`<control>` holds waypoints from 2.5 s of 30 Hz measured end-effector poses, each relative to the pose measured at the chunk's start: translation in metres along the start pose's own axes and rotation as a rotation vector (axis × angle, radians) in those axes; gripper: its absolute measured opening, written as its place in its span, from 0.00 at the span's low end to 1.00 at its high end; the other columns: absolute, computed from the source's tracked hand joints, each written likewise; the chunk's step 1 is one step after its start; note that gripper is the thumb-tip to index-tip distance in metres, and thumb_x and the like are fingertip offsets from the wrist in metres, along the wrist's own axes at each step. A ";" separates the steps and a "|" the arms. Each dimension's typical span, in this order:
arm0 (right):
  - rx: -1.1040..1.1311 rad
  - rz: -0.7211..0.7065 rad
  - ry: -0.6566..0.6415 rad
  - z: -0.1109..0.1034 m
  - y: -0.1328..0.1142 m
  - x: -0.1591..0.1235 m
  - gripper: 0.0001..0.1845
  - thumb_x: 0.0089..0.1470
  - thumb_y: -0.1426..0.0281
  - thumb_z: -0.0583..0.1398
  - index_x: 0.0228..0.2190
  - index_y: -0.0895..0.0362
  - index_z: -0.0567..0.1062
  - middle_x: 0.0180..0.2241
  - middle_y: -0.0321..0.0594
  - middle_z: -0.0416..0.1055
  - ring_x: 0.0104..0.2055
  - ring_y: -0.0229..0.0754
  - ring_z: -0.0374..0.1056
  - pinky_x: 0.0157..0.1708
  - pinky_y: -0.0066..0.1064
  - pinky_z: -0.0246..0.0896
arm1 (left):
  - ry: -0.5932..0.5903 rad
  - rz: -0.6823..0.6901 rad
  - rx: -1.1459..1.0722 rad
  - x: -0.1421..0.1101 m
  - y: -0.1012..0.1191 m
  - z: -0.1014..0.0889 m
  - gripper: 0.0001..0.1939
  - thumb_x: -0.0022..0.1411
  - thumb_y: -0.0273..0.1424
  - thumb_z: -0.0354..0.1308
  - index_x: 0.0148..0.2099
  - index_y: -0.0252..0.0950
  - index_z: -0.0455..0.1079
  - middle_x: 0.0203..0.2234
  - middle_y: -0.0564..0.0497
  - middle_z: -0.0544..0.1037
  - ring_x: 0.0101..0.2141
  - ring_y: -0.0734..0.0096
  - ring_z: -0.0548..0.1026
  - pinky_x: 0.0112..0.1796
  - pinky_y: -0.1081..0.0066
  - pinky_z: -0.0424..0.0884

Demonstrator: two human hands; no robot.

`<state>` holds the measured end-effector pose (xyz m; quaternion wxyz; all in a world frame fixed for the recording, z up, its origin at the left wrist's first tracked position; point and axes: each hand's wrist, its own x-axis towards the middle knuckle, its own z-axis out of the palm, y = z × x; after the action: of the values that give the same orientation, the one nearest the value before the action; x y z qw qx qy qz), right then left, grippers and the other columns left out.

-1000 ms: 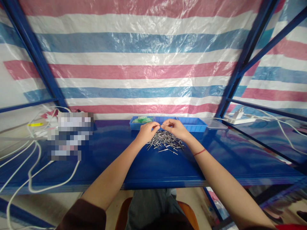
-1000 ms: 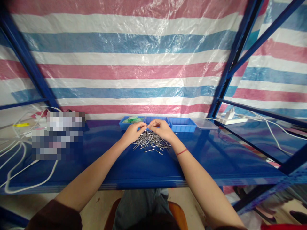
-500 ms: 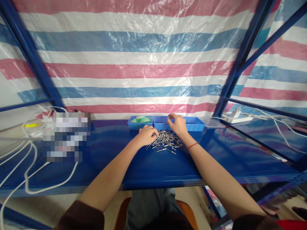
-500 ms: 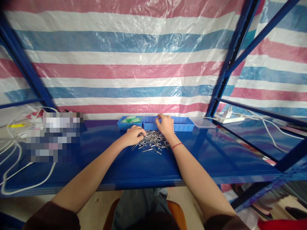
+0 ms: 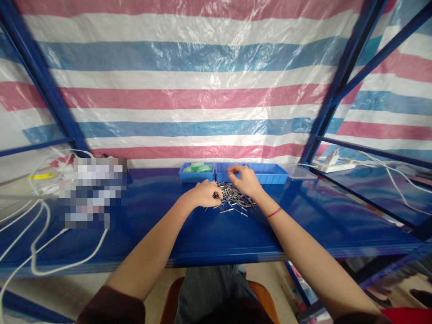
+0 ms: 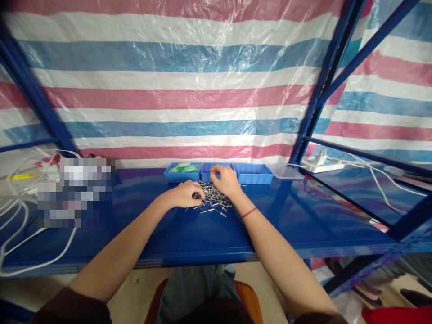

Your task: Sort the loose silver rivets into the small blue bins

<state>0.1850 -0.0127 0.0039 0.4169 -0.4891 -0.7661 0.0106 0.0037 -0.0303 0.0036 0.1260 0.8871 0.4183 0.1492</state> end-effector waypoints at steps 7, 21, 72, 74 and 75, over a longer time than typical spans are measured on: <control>0.040 0.009 -0.080 -0.002 -0.007 -0.003 0.09 0.50 0.73 0.56 0.32 0.56 0.76 0.32 0.40 0.76 0.35 0.43 0.71 0.38 0.32 0.61 | 0.063 0.089 0.041 0.007 -0.012 0.006 0.06 0.53 0.30 0.54 0.28 0.38 0.72 0.26 0.52 0.73 0.31 0.69 0.70 0.38 0.72 0.65; 0.555 0.088 -0.226 0.011 -0.001 -0.002 0.08 0.46 0.67 0.60 0.27 0.59 0.77 0.29 0.40 0.76 0.32 0.39 0.70 0.38 0.33 0.63 | 0.369 0.013 -0.559 0.026 -0.024 0.019 0.10 0.61 0.35 0.48 0.35 0.34 0.66 0.27 0.52 0.74 0.30 0.72 0.72 0.34 0.72 0.68; -0.162 0.120 0.141 0.010 0.028 0.009 0.15 0.54 0.66 0.53 0.38 0.58 0.75 0.32 0.41 0.75 0.34 0.43 0.67 0.36 0.31 0.58 | 0.055 0.120 0.165 0.010 -0.008 0.009 0.09 0.55 0.35 0.55 0.33 0.38 0.76 0.29 0.50 0.75 0.32 0.68 0.72 0.33 0.73 0.64; -0.128 0.107 0.120 0.010 0.023 0.008 0.14 0.53 0.67 0.53 0.38 0.57 0.76 0.32 0.40 0.75 0.32 0.42 0.67 0.35 0.31 0.58 | 0.063 0.098 0.219 0.010 -0.005 0.012 0.10 0.55 0.35 0.54 0.33 0.39 0.76 0.30 0.50 0.75 0.33 0.67 0.72 0.32 0.73 0.64; -0.114 0.105 0.111 0.011 0.021 0.007 0.14 0.53 0.67 0.53 0.37 0.57 0.76 0.32 0.40 0.75 0.32 0.41 0.67 0.35 0.31 0.58 | 0.070 0.092 0.246 0.009 -0.004 0.013 0.10 0.56 0.35 0.54 0.32 0.39 0.75 0.30 0.50 0.75 0.33 0.66 0.72 0.32 0.72 0.64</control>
<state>0.1925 0.0077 -0.0076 0.4289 -0.5512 -0.7146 -0.0382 0.0114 -0.0218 -0.0085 -0.0054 0.9083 0.3964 0.1335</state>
